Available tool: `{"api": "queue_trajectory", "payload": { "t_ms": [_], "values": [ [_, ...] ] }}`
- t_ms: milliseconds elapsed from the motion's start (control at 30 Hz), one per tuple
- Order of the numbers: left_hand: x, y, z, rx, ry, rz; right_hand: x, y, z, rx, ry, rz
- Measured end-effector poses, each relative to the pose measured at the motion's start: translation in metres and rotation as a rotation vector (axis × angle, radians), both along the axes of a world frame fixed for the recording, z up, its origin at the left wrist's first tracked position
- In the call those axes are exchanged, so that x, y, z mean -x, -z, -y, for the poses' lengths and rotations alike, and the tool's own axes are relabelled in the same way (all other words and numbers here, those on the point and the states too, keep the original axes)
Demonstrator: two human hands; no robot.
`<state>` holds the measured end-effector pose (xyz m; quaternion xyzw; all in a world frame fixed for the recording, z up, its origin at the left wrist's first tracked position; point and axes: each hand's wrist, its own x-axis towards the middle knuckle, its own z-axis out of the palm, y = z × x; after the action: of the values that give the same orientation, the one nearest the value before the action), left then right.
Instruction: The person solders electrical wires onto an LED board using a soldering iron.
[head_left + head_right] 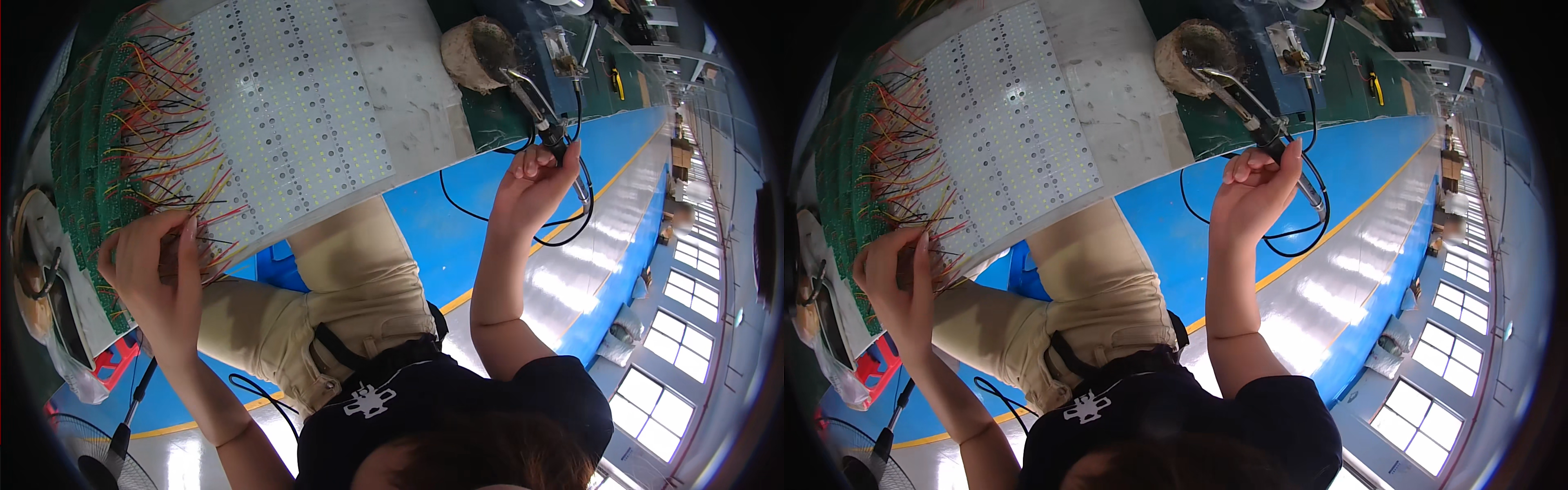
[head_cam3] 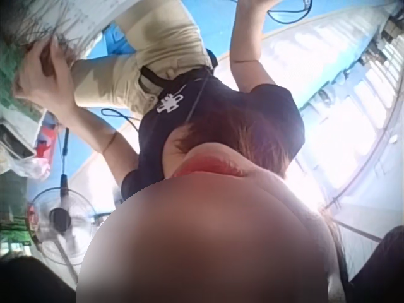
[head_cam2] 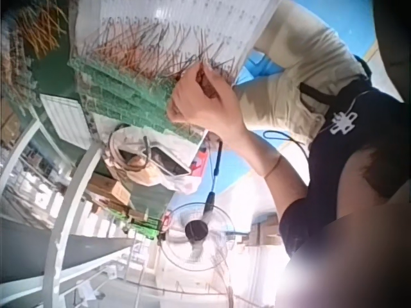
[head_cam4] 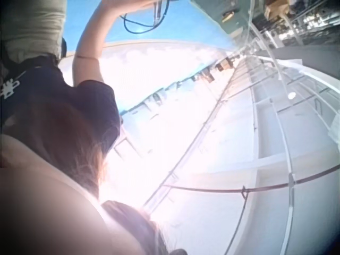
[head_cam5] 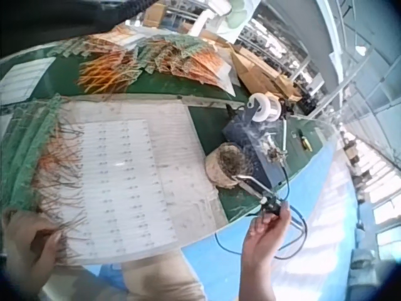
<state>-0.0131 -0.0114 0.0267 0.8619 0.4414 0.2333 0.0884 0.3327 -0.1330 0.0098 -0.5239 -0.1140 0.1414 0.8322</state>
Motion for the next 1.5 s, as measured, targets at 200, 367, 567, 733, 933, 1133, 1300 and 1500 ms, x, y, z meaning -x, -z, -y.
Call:
{"api": "queue_trajectory", "payload": {
  "t_ms": [200,367,567,733,933,1133,1300,1500],
  "values": [
    [-0.003,0.001,0.0,-0.019,-0.045,0.029,0.039,-0.023,-0.024,-0.232,-0.42,-0.232],
    [-0.009,0.002,-0.001,-0.022,-0.045,0.075,0.058,-0.036,-0.04,-0.323,-0.674,-0.573],
    [-0.003,0.001,0.002,-0.017,-0.043,0.065,0.071,-0.029,-0.058,-0.07,-0.715,-0.568],
    [-0.008,0.004,-0.001,-0.028,-0.026,0.109,0.077,-0.015,-0.074,0.018,-0.755,0.042],
    [-0.007,0.005,0.0,-0.004,-0.042,0.089,0.046,0.02,-0.069,0.318,-0.365,1.475],
    [-0.007,0.004,-0.001,-0.004,-0.045,0.071,0.046,0.032,-0.073,0.105,-0.298,1.73],
    [-0.008,0.004,0.0,-0.019,-0.041,0.056,0.049,0.027,-0.074,0.113,-0.357,1.72],
    [-0.007,0.004,0.0,-0.02,-0.033,0.052,0.05,0.034,-0.067,0.164,-0.321,1.608]
  ]
}}
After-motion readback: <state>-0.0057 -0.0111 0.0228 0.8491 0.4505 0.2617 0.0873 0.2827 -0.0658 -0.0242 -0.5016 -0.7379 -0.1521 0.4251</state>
